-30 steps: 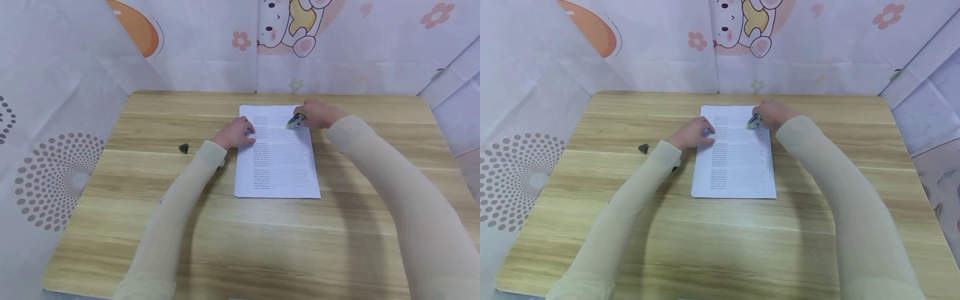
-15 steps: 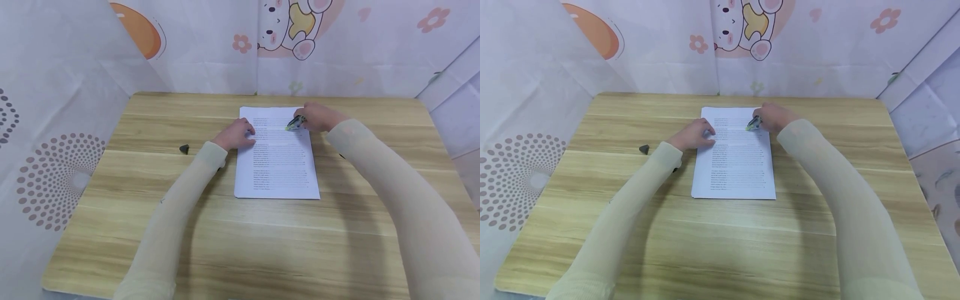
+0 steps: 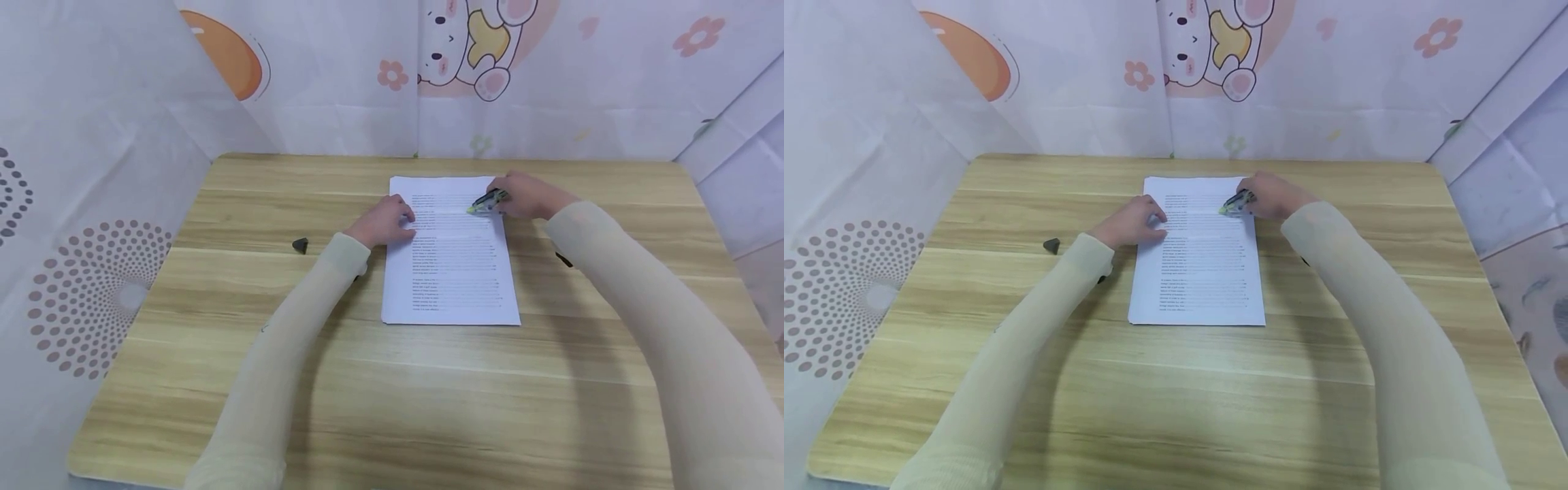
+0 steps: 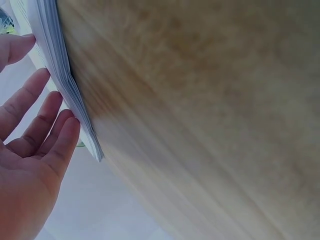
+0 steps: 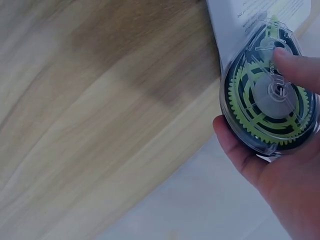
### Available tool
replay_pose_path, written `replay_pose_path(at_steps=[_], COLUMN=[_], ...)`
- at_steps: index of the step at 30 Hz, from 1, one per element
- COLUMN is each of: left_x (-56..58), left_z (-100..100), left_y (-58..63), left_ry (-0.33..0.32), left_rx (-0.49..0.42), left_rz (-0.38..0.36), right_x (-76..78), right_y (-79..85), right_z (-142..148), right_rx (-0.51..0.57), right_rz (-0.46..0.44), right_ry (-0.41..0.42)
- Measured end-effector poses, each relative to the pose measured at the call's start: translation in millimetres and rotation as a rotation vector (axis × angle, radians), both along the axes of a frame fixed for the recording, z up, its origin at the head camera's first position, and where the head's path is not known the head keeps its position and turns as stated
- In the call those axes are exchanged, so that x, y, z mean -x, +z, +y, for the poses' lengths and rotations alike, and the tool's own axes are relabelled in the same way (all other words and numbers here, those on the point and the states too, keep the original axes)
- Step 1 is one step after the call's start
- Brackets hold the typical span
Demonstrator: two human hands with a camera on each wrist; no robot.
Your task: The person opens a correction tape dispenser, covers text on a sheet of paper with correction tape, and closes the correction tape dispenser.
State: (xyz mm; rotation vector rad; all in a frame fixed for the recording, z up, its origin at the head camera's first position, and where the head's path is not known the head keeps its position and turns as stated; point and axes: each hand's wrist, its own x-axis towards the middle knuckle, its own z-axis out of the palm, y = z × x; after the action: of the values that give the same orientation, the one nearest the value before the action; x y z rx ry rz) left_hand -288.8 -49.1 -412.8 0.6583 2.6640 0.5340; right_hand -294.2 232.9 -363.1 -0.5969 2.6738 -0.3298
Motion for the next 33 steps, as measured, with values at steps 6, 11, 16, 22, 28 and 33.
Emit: replay_pose_path(at_steps=[6,11,16,22,28,33], left_x=[-2.9,-5.8,-10.3,-18.9,-23.8,-30.4], left_z=[-1.6,-6.0,-15.2,-28.9,-46.4,-60.4], left_y=[1.0,4.4,11.8,26.6,33.6,37.5], left_ry=[-0.002,-0.023,-0.008,0.019,0.049,0.088], left_rx=[-0.001,-0.027,-0.06,-0.062,-0.096,-0.135], left_rz=[0.012,0.04,0.046,0.053,0.037,0.001], right_x=[-3.6,-11.4,-19.4,-27.3,-34.0,-40.1], right_y=[2.9,7.0,9.8,11.6,13.9,16.8], right_z=[5.0,10.9,15.4,19.2,21.0,23.1], right_rx=[0.041,0.106,0.16,0.211,0.217,0.231], right_rz=[-0.048,-0.063,-0.058,-0.059,-0.07,-0.086], right_ry=[-0.064,-0.12,-0.142,-0.172,-0.191,-0.214])
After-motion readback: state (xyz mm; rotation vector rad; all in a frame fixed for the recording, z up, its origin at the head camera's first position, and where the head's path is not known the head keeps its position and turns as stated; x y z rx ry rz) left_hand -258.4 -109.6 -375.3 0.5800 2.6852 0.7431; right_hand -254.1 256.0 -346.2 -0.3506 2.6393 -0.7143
